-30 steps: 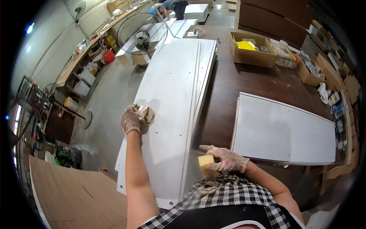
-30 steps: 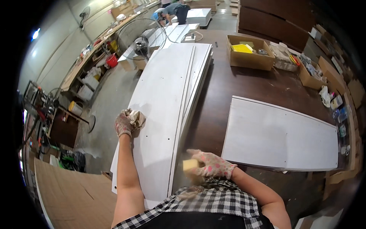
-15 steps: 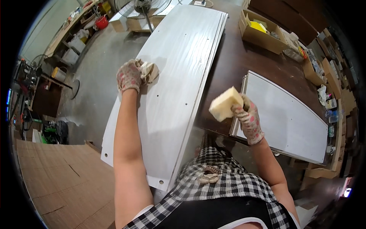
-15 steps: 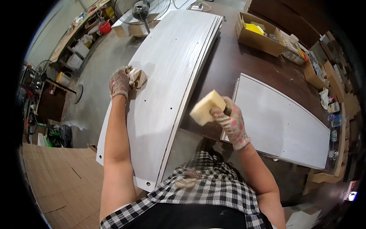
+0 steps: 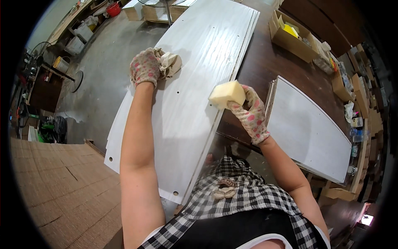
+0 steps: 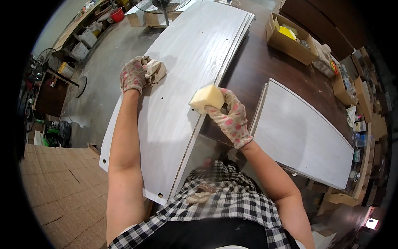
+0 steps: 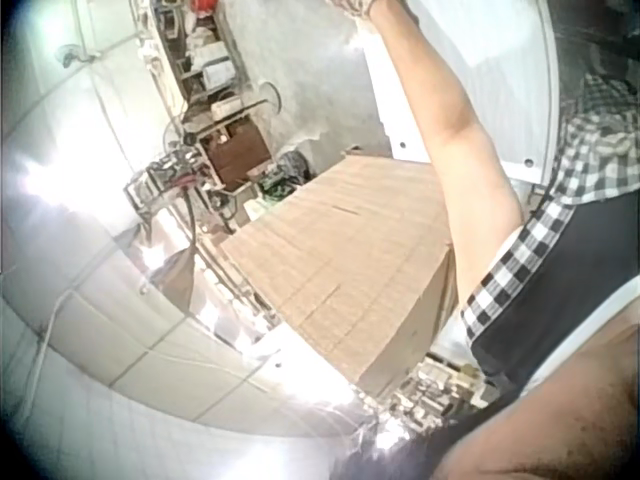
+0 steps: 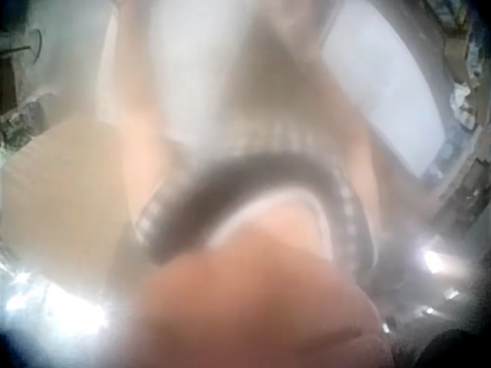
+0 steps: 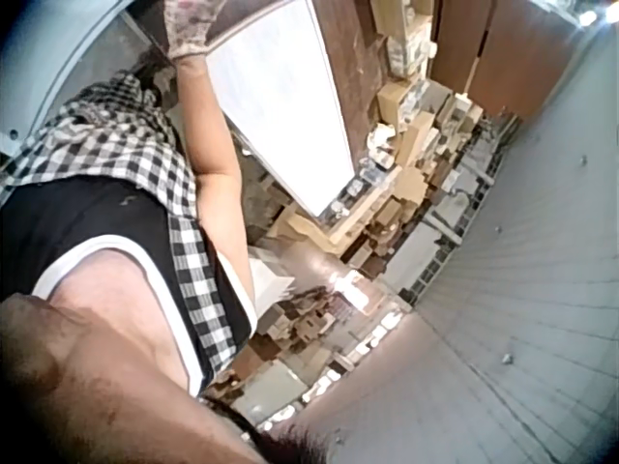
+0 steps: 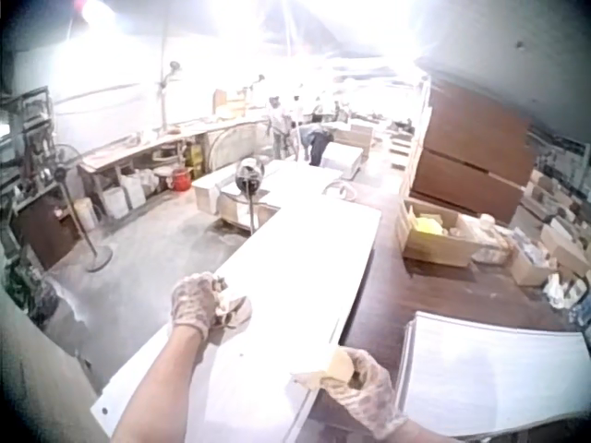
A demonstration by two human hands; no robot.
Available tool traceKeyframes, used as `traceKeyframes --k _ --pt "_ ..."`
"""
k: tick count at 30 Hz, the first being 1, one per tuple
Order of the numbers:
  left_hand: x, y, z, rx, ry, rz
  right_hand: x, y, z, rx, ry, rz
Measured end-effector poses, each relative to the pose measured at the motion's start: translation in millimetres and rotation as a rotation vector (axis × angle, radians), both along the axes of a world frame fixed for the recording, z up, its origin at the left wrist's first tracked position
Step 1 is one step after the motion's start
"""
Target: The person wipes white furniture panels using a cloth and a sponge, turning them over and moving them between stacks on a workbench.
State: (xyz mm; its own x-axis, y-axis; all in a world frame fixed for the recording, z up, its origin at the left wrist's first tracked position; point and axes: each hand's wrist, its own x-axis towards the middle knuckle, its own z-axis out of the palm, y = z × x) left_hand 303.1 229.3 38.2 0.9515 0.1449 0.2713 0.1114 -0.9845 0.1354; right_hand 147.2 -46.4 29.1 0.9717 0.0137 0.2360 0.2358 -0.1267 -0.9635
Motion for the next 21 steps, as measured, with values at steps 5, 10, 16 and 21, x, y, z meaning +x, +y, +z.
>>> traceKeyframes --k 5,10,16,21 --pt "-0.4 -3.3 2.5 0.003 0.002 0.001 4.3 -3.3 -0.2 -0.151 -0.096 -0.054" --pt "-1.1 -6.5 4.6 0.046 0.011 -0.003 0.9 -2.2 -5.1 -0.025 -0.056 -0.104" --pt "0.9 -7.8 0.4 0.029 0.017 0.013 1.0 -19.8 -3.0 0.154 0.019 -0.140" --pt "-7.9 10.0 -10.6 -0.476 -0.428 -0.072 -9.6 -80.6 7.5 0.549 0.001 -0.181"
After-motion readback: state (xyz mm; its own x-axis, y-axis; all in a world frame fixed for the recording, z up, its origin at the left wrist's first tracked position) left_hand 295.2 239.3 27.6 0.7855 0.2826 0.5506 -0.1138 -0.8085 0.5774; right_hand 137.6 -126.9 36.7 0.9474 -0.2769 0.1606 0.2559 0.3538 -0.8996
